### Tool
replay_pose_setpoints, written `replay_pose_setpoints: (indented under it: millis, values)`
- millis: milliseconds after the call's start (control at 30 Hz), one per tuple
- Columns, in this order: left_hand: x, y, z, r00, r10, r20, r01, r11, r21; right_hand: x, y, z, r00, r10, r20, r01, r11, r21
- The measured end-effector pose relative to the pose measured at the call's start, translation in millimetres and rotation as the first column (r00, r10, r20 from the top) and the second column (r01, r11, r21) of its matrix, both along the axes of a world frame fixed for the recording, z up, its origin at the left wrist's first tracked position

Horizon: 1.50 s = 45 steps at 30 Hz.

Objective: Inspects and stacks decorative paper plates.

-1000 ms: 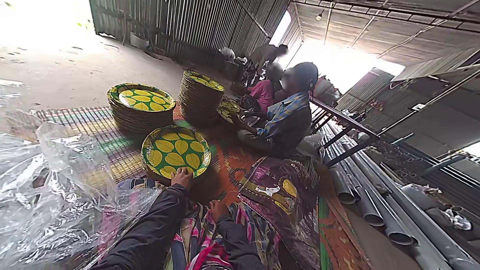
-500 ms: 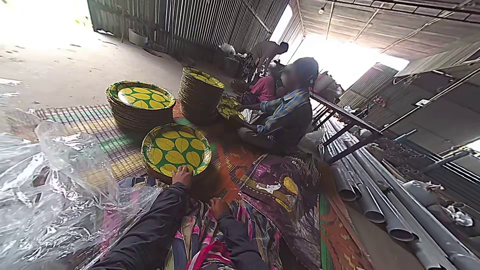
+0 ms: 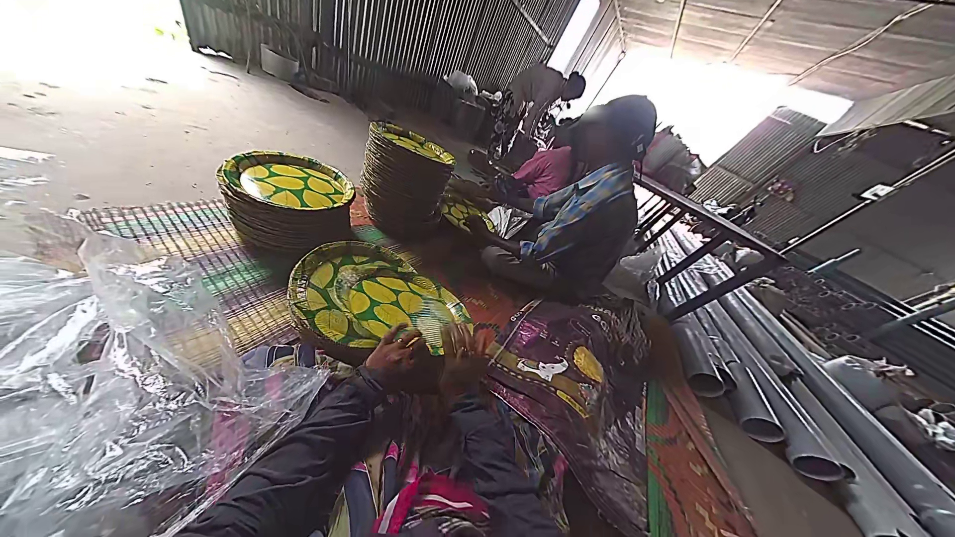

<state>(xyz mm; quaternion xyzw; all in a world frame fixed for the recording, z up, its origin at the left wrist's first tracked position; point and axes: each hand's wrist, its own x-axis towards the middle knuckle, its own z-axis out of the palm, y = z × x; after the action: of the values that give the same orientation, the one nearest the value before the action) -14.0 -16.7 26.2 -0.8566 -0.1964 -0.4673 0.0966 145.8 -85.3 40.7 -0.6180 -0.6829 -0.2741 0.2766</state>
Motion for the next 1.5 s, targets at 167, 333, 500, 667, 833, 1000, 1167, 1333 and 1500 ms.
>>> replay_pose_setpoints:
  millis: [167, 333, 500, 667, 833, 1000, 1167, 1333, 1500]
  values:
    - [12, -2, -15, 0.994, -0.001, 0.113, -0.01, 0.994, 0.105, 16, 9, 5, 0.989, 0.109, -0.095, -0.122, 0.983, -0.14]
    - [5, 15, -22, 0.971, 0.206, 0.122, -0.177, 0.961, -0.214, 49, 26, 12, 0.948, -0.237, -0.211, 0.194, 0.959, -0.207]
    - [-3, 27, -24, 0.859, 0.281, -0.429, -0.511, 0.542, -0.667, 89, 43, -15, 0.926, -0.351, -0.143, 0.258, 0.86, -0.44]
    - [2, 22, -25, 0.742, 0.21, -0.636, -0.648, 0.468, -0.601, 90, 45, -51, 0.873, -0.467, -0.141, 0.21, 0.622, -0.755]
    - [6, 21, -36, 0.746, 0.324, -0.582, -0.651, 0.54, -0.534, 84, 53, -48, 0.882, -0.469, -0.038, 0.09, 0.247, -0.965]
    - [11, 20, -24, 0.697, 0.357, -0.622, -0.699, 0.531, -0.479, 94, 49, -23, 0.893, -0.396, -0.212, -0.096, 0.294, -0.951]
    - [20, 24, -6, 0.626, 0.385, -0.678, -0.734, 0.584, -0.347, 107, 50, -20, 0.809, -0.419, -0.412, -0.151, 0.529, -0.835]
    - [25, 24, 14, 0.57, 0.402, -0.717, -0.742, 0.627, -0.239, 117, 51, -9, 0.775, -0.379, -0.506, -0.122, 0.696, -0.708]
    - [28, 18, 3, 0.523, 0.216, -0.825, -0.743, 0.59, -0.317, 103, 46, -4, 0.788, -0.315, -0.53, -0.129, 0.756, -0.641]
